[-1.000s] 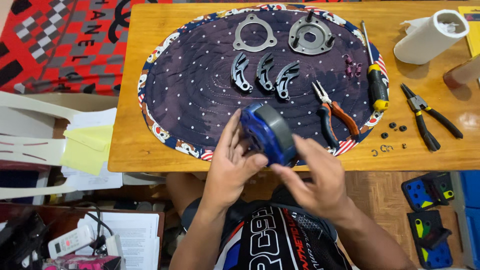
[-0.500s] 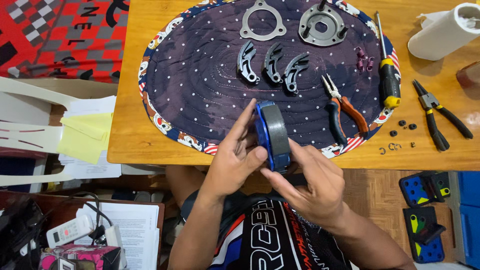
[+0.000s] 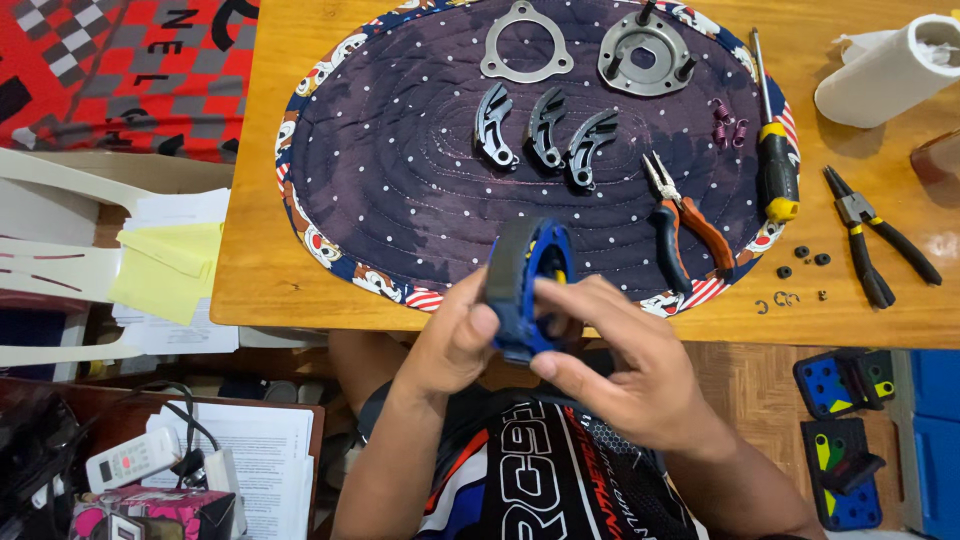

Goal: The person assembles small mechanical components on a table, using pliers and a screwdriver to adjust a blue circular part, then applies lubricant to a purple spring and attaches metal pieces to a silver hub.

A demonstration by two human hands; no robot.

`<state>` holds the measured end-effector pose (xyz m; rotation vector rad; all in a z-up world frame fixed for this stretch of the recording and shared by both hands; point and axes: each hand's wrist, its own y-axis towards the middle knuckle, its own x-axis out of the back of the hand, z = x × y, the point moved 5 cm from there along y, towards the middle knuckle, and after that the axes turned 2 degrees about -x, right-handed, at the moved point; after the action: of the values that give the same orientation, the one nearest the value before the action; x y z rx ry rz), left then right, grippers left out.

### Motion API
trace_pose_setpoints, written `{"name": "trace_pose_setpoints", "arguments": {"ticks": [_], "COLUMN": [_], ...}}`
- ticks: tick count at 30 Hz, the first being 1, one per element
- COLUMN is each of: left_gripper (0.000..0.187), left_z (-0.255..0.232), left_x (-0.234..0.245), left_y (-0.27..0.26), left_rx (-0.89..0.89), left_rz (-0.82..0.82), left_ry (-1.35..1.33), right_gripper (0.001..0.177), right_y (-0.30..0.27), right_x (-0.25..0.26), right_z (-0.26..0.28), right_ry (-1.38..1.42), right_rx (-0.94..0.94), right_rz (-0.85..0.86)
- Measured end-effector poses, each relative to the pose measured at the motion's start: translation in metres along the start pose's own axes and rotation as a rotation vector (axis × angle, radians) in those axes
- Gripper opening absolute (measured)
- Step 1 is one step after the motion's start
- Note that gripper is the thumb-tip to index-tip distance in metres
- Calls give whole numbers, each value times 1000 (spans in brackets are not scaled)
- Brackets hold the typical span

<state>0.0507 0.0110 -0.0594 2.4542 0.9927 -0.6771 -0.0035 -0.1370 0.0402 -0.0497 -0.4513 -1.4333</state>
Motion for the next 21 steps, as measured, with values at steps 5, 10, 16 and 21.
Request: {"name": "trace_pose_setpoints", "arguments": {"ticks": [5,10,16,21], "left_gripper": [89,96,107,103], "left_z": [26,22,14,13], "left_x": [-4,-9,-12,-9], "left_y": [-7,-6,-5,-9], "left_rx": [130,75,94,86], "left_rz": [-62,2,71,107], "left_ry": [-361,-251,-156,-236], "right_gripper": [30,28,37,42], "right_y": [1,4,11,16], "right_x": [17,21,22,20], "right_z": [-3,-18,-14,-6], "right_ry": [-173,-164,-246,-396], "right_rx": [56,-39,-7,78], "right_rz": [-226,-344,-340,-238]}}
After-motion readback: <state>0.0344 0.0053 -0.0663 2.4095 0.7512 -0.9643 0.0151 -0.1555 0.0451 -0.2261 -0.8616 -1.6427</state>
